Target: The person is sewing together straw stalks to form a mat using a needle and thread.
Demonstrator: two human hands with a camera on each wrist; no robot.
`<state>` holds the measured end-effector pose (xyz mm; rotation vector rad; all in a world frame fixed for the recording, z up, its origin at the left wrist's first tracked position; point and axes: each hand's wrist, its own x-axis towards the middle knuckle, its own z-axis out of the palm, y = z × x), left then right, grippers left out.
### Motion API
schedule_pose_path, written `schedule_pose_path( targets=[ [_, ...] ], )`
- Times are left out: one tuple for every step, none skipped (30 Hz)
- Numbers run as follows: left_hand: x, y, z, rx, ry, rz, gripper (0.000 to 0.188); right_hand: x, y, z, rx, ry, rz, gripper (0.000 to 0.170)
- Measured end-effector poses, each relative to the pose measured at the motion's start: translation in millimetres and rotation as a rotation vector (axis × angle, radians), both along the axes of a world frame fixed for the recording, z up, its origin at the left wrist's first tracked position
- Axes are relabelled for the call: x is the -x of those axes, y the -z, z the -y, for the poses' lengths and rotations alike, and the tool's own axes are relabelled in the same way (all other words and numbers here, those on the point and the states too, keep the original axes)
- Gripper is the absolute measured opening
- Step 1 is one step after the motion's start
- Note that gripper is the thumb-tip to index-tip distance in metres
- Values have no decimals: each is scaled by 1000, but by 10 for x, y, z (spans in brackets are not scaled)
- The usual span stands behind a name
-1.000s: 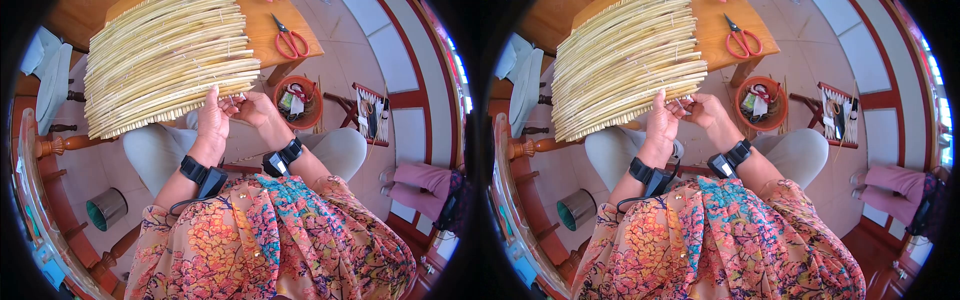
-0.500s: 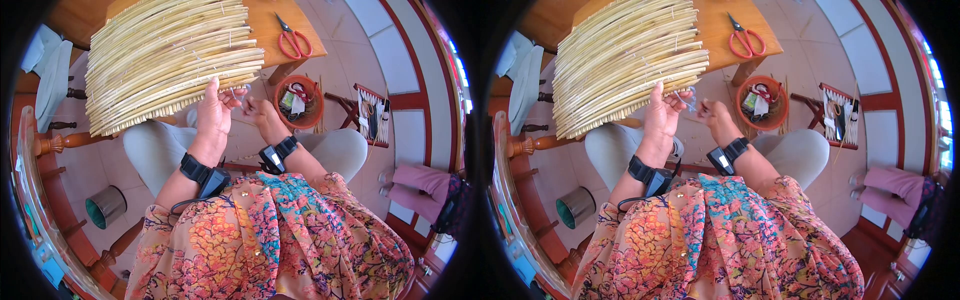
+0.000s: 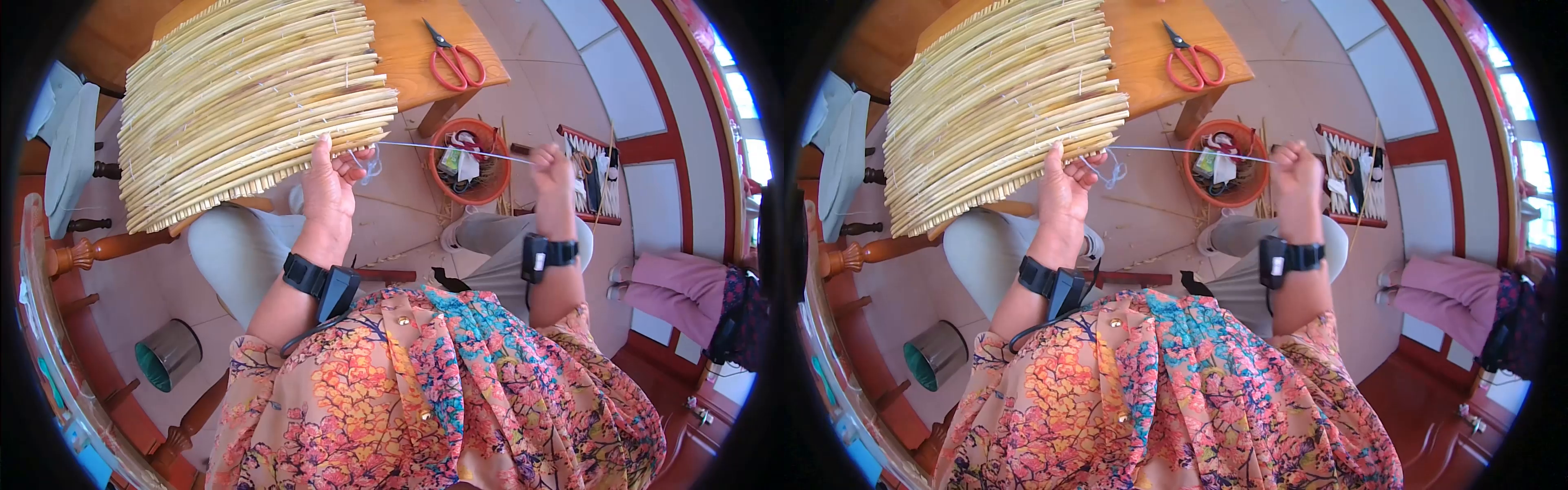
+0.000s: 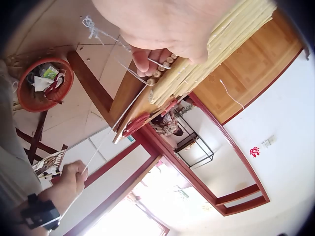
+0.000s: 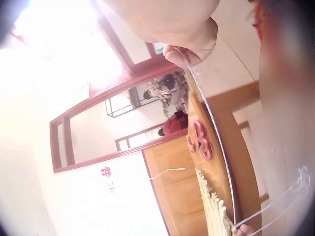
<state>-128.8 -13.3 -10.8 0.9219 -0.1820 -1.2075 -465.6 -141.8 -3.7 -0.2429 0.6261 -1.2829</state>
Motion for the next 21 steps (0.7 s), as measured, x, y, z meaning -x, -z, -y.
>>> schedule_pose_path(
  targets=[
    [-15,26,4,7,-9,4,46,103,-150,-72,6,65,-151,19],
    [-30,51,15,15,-15,10,46,206,-302,-164,12,134,-299,19],
    [-52,84,28,13,-8,12,46,402,-328,-200,25,170,-352,19],
    [-78,124,39,-5,-11,9,46,624,-356,-227,39,205,-406,20],
    [-90,153,51,-21,-13,5,45,837,-384,-287,50,239,-428,22],
    [-97,164,62,-23,-8,5,45,1048,-410,-349,61,271,-450,23],
    [-105,172,68,-34,-19,5,45,1271,-412,-389,-1,366,-522,25],
    [-119,180,67,-53,-33,4,45,1496,-390,-420,-70,454,-597,26],
    [-131,195,73,-55,-33,5,45,1750,-361,-480,-87,485,-609,27],
    [-143,215,79,-58,-38,8,45,1999,-324,-549,-105,515,-621,27],
    [-151,227,81,-60,-42,10,44,2211,-286,-622,-135,597,-685,27],
    [-150,227,78,-60,-40,10,44,2426,-252,-714,-165,681,-750,28],
    [-155,212,77,-78,-41,8,44,2628,-231,-820,-187,740,-769,28],
    [-158,201,84,-95,-41,5,44,2848,-208,-923,-208,800,-787,29],
    [-161,200,86,-101,-42,7,44,3183,-93,-1004,-215,797,-788,29],
    [-154,199,89,-85,-37,14,43,3575,76,-1082,-236,811,-840,26],
    [-149,202,88,-68,-32,20,43,3820,155,-1142,-255,824,-892,23],
    [-151,207,87,-67,-34,21,43,3894,128,-1187,-254,822,-891,23],
    [-155,209,92,-82,-39,18,43,3961,104,-1204,-336,794,-991,26],
    [-159,216,93,-98,-43,14,43,4019,93,-1198,-420,764,-1093,29],
    [-165,234,92,-99,-43,15,43,3940,22,-1215,-421,764,-1093,29]
  ],
)
